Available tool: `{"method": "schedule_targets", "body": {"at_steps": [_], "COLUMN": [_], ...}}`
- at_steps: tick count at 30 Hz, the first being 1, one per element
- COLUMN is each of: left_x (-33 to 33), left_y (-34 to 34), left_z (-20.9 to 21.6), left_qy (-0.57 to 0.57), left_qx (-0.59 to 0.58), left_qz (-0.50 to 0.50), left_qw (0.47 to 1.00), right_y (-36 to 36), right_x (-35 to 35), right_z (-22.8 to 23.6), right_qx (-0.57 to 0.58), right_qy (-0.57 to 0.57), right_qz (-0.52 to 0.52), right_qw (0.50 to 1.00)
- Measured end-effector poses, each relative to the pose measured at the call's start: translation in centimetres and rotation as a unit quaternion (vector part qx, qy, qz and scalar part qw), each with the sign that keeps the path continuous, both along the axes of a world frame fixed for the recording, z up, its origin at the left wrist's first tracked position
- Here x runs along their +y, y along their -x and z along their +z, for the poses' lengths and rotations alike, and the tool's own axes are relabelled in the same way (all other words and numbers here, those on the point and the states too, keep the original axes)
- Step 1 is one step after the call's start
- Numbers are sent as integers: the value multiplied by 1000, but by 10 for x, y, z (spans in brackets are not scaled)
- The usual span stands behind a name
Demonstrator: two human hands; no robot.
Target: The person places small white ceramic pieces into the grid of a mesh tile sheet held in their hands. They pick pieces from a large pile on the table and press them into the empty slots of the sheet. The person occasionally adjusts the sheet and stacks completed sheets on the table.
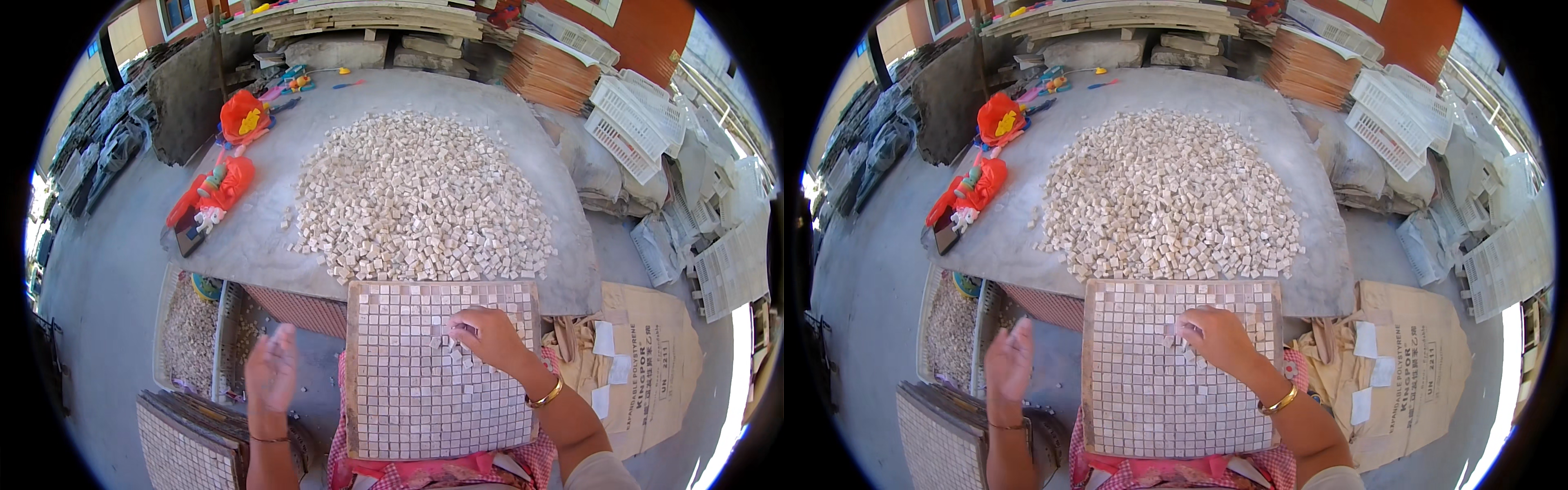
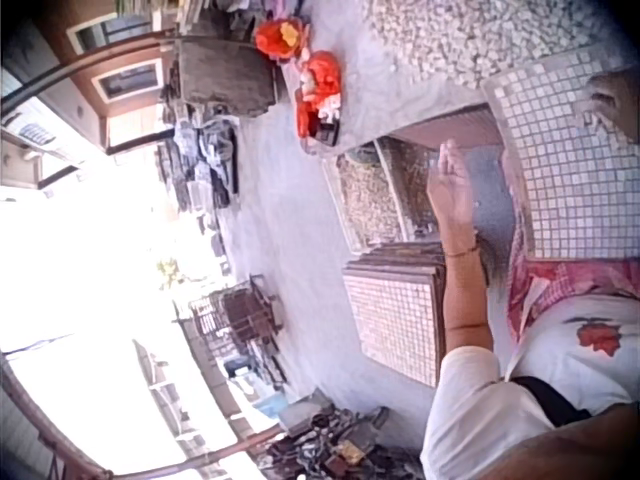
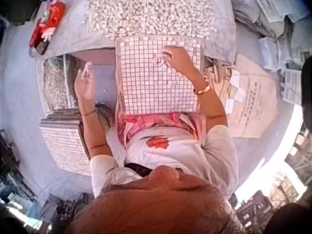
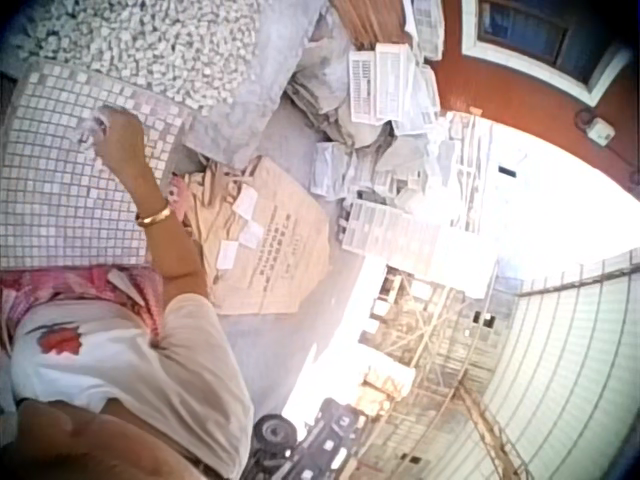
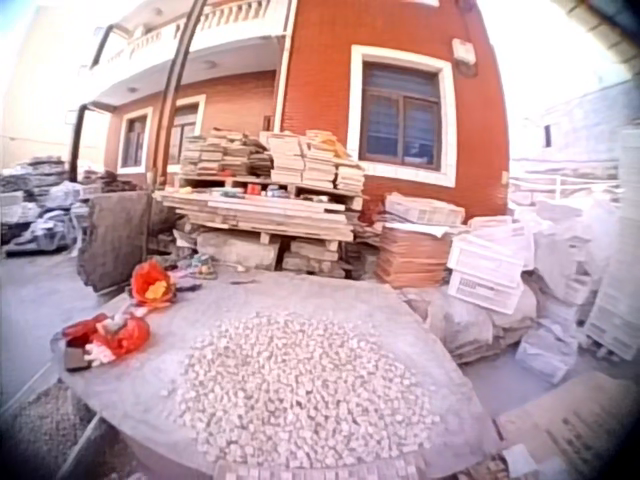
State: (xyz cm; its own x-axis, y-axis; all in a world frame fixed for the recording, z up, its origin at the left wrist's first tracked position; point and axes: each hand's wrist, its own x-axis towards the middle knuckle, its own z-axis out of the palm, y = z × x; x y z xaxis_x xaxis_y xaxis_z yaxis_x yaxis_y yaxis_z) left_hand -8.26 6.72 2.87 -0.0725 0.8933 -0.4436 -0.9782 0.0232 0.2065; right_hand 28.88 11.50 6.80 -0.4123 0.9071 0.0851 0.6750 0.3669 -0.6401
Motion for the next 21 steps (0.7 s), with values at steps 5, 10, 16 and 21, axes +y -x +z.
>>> {"method": "schedule_targets", "body": {"at_steps": [5, 10, 16, 21], "left_x": [-8, -20, -18, -17], "left_y": [95, 27, -80, -137], "left_z": [11, -4, -8, 1], "left_qy": [-82, -23, -22, -229], "left_qx": [63, 243, 421, 761], "left_qz": [181, 66, -74, -191], "left_qw": [978, 968, 904, 576], "right_y": [22, 24, 21, -1], "right_x": [-15, -10, 1, 1], "right_z": [-19, -18, -31, -11], "right_qx": [-89, -65, -111, -11], "right_qy": [-70, -58, -104, -13], "right_qz": [22, -11, 6, -46], "right_qw": [993, 996, 988, 999]}}
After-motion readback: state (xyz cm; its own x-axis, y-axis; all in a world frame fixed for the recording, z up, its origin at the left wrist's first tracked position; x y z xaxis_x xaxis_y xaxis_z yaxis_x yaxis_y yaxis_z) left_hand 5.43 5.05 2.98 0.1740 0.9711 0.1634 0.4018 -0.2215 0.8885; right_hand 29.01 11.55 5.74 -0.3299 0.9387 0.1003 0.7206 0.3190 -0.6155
